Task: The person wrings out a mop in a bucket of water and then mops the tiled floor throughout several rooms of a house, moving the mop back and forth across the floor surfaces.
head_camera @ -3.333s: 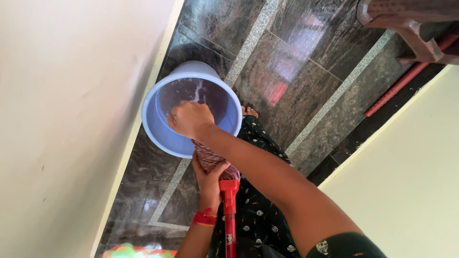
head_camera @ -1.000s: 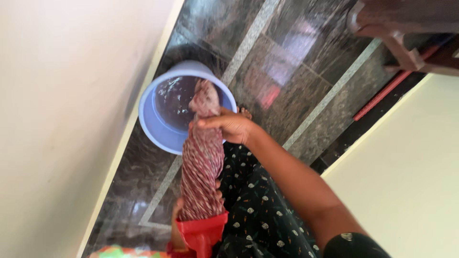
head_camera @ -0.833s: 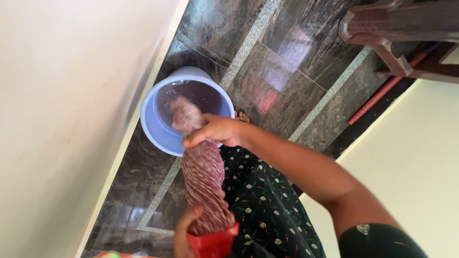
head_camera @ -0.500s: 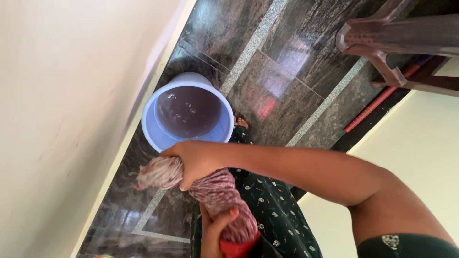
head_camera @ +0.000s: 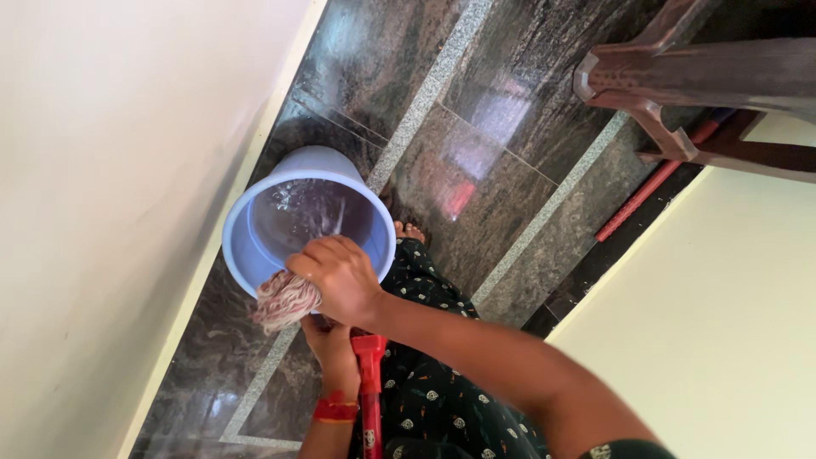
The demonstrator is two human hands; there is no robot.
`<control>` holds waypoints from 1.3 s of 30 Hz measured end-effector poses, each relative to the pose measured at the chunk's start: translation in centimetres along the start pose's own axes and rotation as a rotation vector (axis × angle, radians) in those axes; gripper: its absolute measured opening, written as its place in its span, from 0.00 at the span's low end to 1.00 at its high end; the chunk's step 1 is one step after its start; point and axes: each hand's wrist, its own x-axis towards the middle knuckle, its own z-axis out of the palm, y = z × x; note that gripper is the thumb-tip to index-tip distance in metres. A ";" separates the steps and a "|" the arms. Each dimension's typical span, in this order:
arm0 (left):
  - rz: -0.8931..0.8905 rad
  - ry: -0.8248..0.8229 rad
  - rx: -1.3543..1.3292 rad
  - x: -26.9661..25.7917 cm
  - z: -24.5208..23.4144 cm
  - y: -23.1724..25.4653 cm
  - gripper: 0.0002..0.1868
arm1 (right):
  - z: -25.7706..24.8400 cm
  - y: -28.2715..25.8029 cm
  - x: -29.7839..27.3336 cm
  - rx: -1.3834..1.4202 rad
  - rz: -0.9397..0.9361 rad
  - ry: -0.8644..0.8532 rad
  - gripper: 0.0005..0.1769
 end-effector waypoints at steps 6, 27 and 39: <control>-0.050 0.049 -0.060 2.6 0.7 -0.6 0.51 | 2.9 3.7 -0.5 0.046 0.178 0.143 0.25; -0.791 -0.945 -1.535 -5.1 -2.8 4.2 0.81 | 0.5 6.5 -1.9 1.893 1.079 0.160 0.17; -0.873 -0.538 -0.417 -8.8 -8.7 9.1 0.74 | -0.8 6.6 -1.3 2.066 0.698 -0.162 0.26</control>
